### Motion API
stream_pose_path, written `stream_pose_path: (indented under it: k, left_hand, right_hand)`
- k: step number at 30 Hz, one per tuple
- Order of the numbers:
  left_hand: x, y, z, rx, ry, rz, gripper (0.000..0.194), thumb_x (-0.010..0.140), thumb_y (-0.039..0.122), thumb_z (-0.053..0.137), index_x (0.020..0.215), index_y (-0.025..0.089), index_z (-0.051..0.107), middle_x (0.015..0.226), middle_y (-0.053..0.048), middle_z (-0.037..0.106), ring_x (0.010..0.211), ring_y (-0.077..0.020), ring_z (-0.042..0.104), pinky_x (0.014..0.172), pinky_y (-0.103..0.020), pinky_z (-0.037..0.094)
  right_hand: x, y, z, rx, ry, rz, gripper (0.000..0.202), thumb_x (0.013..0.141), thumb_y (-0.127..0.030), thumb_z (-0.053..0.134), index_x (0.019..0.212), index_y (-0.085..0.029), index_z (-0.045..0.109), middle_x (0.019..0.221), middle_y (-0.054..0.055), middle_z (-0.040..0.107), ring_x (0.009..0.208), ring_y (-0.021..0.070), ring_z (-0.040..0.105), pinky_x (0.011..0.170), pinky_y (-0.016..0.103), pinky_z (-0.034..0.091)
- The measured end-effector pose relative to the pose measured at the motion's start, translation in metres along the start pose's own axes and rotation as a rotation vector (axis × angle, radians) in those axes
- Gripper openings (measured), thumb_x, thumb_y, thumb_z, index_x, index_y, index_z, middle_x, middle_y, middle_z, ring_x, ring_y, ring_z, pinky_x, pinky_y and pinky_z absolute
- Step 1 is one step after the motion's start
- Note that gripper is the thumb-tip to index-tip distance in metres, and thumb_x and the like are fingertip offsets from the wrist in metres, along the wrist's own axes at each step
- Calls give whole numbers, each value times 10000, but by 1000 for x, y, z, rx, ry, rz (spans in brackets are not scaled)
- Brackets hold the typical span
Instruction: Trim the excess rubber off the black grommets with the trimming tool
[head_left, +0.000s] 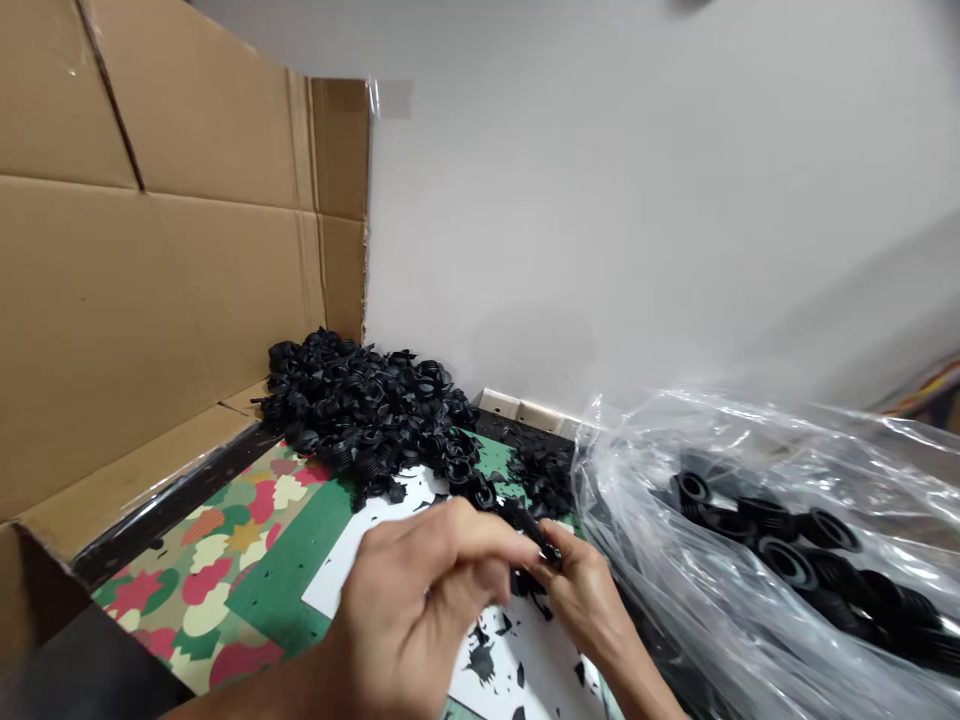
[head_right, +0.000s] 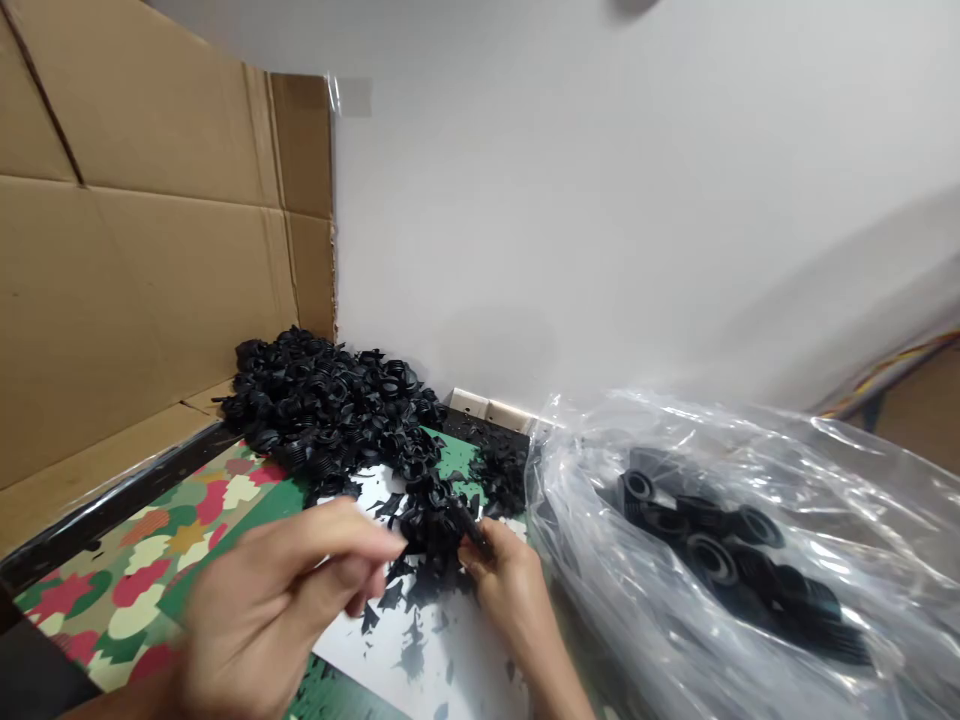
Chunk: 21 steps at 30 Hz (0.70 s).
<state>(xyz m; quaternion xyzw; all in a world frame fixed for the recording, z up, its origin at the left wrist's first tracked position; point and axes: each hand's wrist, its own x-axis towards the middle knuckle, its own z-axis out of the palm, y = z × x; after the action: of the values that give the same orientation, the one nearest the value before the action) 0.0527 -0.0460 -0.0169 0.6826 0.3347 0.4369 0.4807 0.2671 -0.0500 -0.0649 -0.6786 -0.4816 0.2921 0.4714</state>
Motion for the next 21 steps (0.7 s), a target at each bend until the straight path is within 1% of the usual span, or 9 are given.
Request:
stream_pose_path:
  k: [2, 4, 6, 8, 11, 13, 16, 19, 21]
  left_hand:
    - [27, 11, 3, 100, -97, -36, 158, 801, 260, 578, 842, 222, 727, 686, -17, 673, 624, -180, 587, 570, -257, 453]
    - [37, 10, 7, 185, -169, -107, 124, 768, 198, 581, 770, 191, 704, 629, 0, 633, 579, -153, 545, 531, -233, 417]
    - [35, 2, 11, 198, -179, -198, 98, 738, 172, 585, 756, 179, 681, 602, 17, 597, 560, -138, 519, 514, -220, 391]
    - [30, -6, 14, 154, -155, -283, 92, 711, 166, 599, 784, 179, 653, 644, 26, 590, 553, -125, 503, 509, -214, 382]
    - [27, -10, 16, 77, -115, -353, 232, 637, 149, 657, 864, 183, 626, 745, 33, 590, 547, -104, 481, 504, -205, 375]
    - [29, -9, 15, 50, -116, -365, 276, 623, 142, 668, 892, 184, 624, 696, 55, 556, 522, -92, 449, 485, -197, 352]
    - [32, -13, 16, -17, -128, -401, 168, 661, 153, 625, 827, 176, 620, 560, 85, 467, 457, -85, 392, 437, -195, 307]
    - [33, -24, 16, -77, -72, -428, 89, 633, 158, 641, 705, 168, 591, 504, 91, 424, 450, -84, 368, 429, -196, 279]
    - [33, -32, 15, -94, 27, -418, 121, 594, 150, 669, 643, 171, 561, 509, 83, 435, 488, -91, 380, 453, -196, 289]
  right_hand:
    - [-4, -8, 0, 118, -16, 24, 150, 674, -347, 608, 638, -208, 565, 599, -24, 546, 561, 155, 501, 561, 268, 400]
    - [-8, -15, 1, 220, -37, 69, 228, 690, -403, 628, 634, -205, 529, 530, -64, 429, 444, 98, 362, 450, 233, 312]
    - [-13, -20, 4, 305, -65, 120, 304, 704, -474, 631, 643, -204, 505, 491, -95, 323, 396, 64, 227, 389, 209, 201]
    - [-19, -24, 7, 429, -106, 198, 369, 691, -528, 662, 658, -202, 493, 481, -119, 255, 399, 45, 142, 380, 190, 121]
    - [-27, -30, 15, 634, -160, 292, 442, 614, -548, 753, 653, -199, 484, 464, -138, 219, 401, 28, 94, 382, 176, 67]
    - [-31, -32, 21, 671, -162, 303, 446, 590, -542, 774, 649, -197, 498, 450, -138, 219, 388, 26, 102, 375, 179, 59]
    - [-33, -30, 30, 597, -90, 248, 404, 607, -520, 758, 632, -183, 537, 457, -115, 276, 381, 35, 151, 364, 188, 99]
    - [-30, -24, 36, 449, 86, 119, 360, 614, -496, 734, 594, -171, 580, 500, -49, 451, 437, 92, 365, 402, 210, 264]
    - [-29, -21, 35, 343, 211, 92, 351, 628, -511, 709, 624, -171, 626, 534, -14, 538, 520, 148, 476, 468, 241, 353]
